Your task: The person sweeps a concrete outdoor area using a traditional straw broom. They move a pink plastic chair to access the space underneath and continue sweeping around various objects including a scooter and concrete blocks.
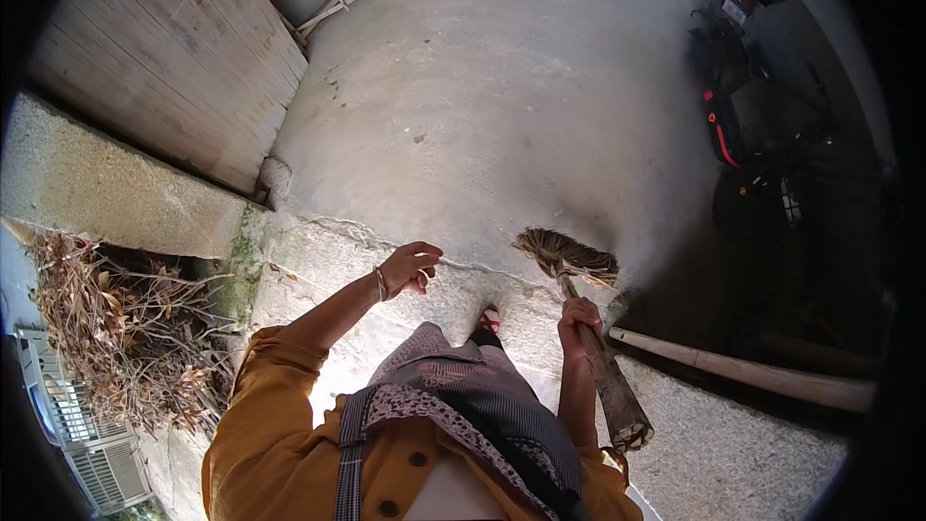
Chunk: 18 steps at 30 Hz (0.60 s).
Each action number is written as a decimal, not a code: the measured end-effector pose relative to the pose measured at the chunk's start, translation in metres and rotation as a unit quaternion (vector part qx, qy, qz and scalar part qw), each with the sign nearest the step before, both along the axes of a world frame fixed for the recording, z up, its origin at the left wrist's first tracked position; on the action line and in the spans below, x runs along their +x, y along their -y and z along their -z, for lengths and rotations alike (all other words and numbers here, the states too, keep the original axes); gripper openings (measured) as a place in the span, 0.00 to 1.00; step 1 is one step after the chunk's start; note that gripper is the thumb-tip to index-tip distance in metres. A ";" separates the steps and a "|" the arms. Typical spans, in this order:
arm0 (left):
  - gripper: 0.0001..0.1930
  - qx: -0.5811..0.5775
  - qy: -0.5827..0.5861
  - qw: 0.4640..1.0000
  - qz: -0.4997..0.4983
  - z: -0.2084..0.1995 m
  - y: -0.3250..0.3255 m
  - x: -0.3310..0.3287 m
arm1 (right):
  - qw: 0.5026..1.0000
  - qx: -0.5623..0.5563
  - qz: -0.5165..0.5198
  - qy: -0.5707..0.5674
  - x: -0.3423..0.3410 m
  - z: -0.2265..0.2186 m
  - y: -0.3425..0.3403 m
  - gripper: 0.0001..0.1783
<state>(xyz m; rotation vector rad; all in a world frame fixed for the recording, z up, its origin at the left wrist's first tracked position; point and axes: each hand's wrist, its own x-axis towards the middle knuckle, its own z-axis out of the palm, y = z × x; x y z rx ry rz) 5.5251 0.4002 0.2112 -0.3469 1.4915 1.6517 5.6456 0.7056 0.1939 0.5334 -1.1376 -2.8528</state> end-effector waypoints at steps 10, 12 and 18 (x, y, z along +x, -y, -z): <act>0.08 0.016 0.326 0.777 -0.538 0.167 0.208 0.052 | 0.920 0.328 -0.198 0.078 -0.131 0.158 -0.033 0.09; 0.10 0.051 0.299 0.812 -0.499 0.179 0.214 0.023 | 0.907 0.354 -0.225 0.047 -0.165 0.143 -0.013 0.11; 0.07 0.026 0.235 0.873 -0.428 0.170 0.183 -0.191 | 0.901 0.351 -0.200 0.161 -0.267 0.172 -0.002 0.16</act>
